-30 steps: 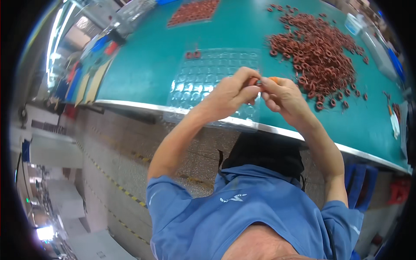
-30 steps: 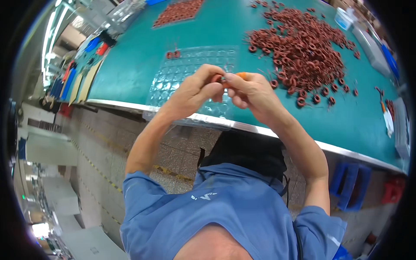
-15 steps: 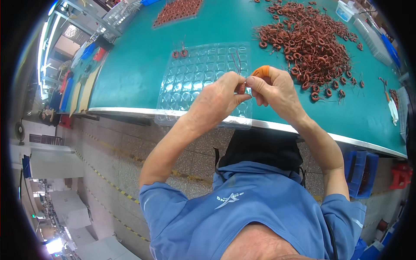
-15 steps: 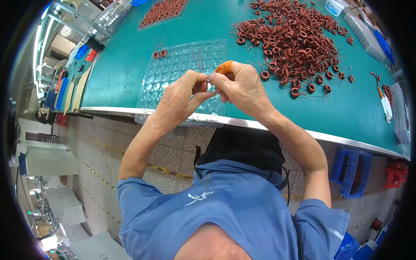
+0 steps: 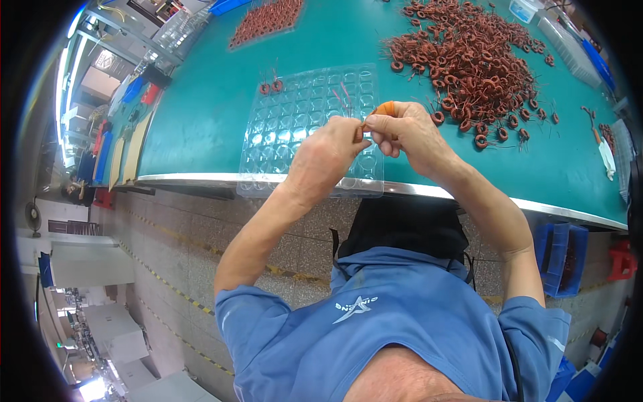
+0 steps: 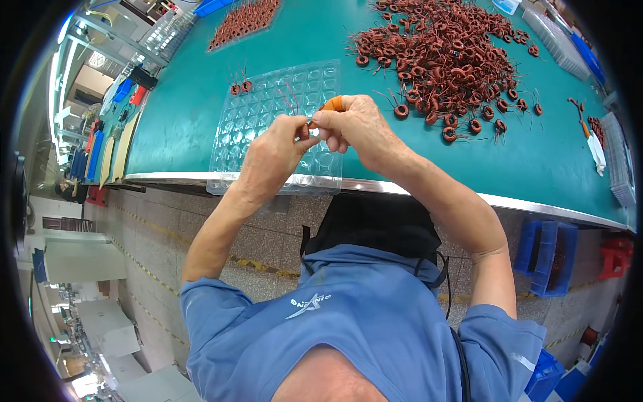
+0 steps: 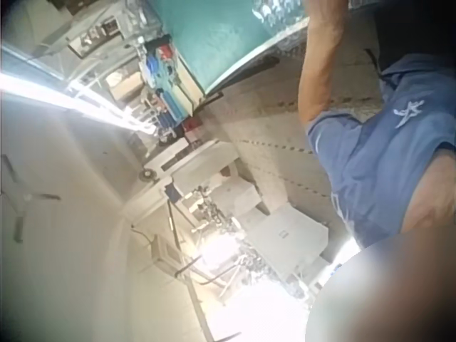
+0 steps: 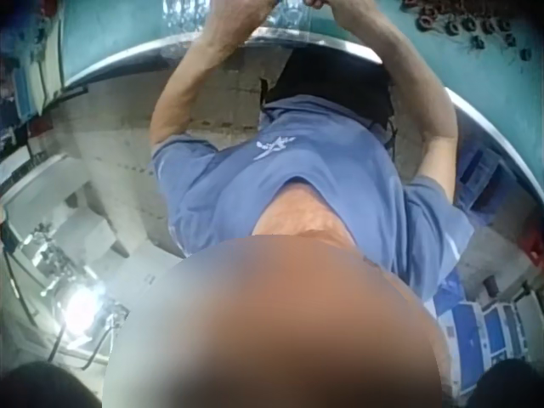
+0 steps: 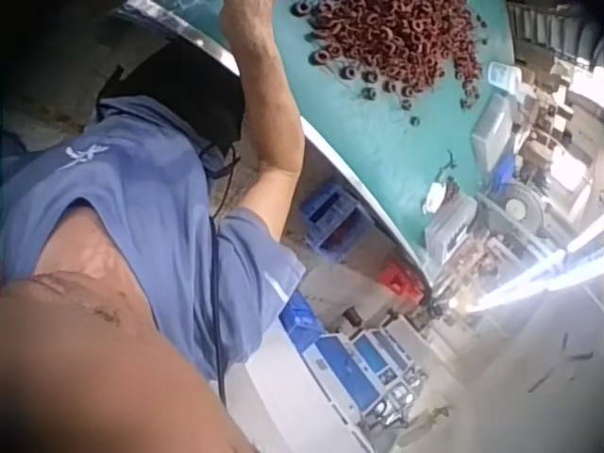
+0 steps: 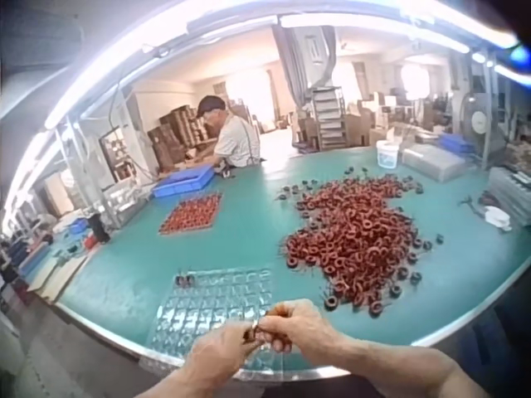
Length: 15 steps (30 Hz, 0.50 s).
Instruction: Picking up small copper coils, trimming or adjusting wires with a small hand tool, and placing them into a plastic component tray.
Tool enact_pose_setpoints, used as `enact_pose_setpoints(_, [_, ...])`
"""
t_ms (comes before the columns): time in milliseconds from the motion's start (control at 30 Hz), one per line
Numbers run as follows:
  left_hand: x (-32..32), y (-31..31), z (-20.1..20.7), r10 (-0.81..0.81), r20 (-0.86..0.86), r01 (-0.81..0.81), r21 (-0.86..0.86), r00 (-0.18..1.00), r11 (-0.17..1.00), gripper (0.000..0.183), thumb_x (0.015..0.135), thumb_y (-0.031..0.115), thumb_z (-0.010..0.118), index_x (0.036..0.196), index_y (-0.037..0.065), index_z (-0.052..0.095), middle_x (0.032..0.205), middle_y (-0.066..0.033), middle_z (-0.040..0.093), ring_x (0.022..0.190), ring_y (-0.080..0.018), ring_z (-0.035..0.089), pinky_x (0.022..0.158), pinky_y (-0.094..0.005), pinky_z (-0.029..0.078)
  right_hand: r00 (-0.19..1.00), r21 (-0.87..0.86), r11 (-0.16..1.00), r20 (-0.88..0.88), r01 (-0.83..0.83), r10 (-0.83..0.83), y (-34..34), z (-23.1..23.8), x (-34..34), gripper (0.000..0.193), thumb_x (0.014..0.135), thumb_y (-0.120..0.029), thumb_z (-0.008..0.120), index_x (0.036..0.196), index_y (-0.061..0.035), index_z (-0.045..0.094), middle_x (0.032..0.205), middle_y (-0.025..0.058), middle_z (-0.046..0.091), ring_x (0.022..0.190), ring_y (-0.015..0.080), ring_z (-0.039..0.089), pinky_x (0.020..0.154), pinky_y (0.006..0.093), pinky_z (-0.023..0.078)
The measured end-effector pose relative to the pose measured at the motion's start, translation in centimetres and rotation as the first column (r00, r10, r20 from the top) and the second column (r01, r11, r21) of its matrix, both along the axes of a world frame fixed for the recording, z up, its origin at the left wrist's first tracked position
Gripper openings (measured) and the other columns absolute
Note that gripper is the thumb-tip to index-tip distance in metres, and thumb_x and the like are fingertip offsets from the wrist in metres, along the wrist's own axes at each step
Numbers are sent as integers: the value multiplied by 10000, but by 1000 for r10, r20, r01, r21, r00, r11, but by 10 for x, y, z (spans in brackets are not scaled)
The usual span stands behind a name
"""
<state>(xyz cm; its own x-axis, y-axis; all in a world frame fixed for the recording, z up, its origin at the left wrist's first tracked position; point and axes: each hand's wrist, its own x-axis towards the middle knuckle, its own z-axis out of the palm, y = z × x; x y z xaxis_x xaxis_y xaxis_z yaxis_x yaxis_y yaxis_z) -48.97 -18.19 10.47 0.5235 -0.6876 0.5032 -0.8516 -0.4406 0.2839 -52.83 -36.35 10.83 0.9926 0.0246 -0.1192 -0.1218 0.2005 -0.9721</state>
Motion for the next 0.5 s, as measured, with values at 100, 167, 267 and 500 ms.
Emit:
enact_pose_setpoints(100, [-6,-3,-5,-30,-359,-71,-266,933,961,298,870,181,698,1024,9,510,838,-104,632,762,-229,670,637,-341,534,1000,54,999,-7,-4,4,-2,6,3,171,874,-172,642,839,-7,616,643,8,559,506,64,488,449,203,348])
enact_pose_setpoints(167, [-11,-7,-10,-170,-571,-160,-481,803,862,329,877,207,710,1040,3,509,846,-123,678,793,-201,691,679,-310,540,998,159,987,-39,-37,43,-4,13,0,186,857,-171,655,839,12,624,611,16,557,492,77,499,443,230,365])
enact_pose_setpoints(267, [-12,-11,-14,-74,-358,-127,-508,931,852,324,842,154,736,1030,17,511,828,-112,656,763,-215,684,641,-317,539,998,101,995,61,12,-18,4,16,-1,178,857,-176,658,825,-5,620,592,-4,529,466,60,445,429,209,318])
enact_pose_setpoints(500, [0,-12,-11,-42,61,59,-317,997,947,349,763,47,758,1006,36,507,812,-105,571,706,-258,639,560,-361,516,983,-219,969,167,115,-79,1,19,-7,185,861,-179,648,813,-2,633,568,1,534,485,52,470,433,212,334])
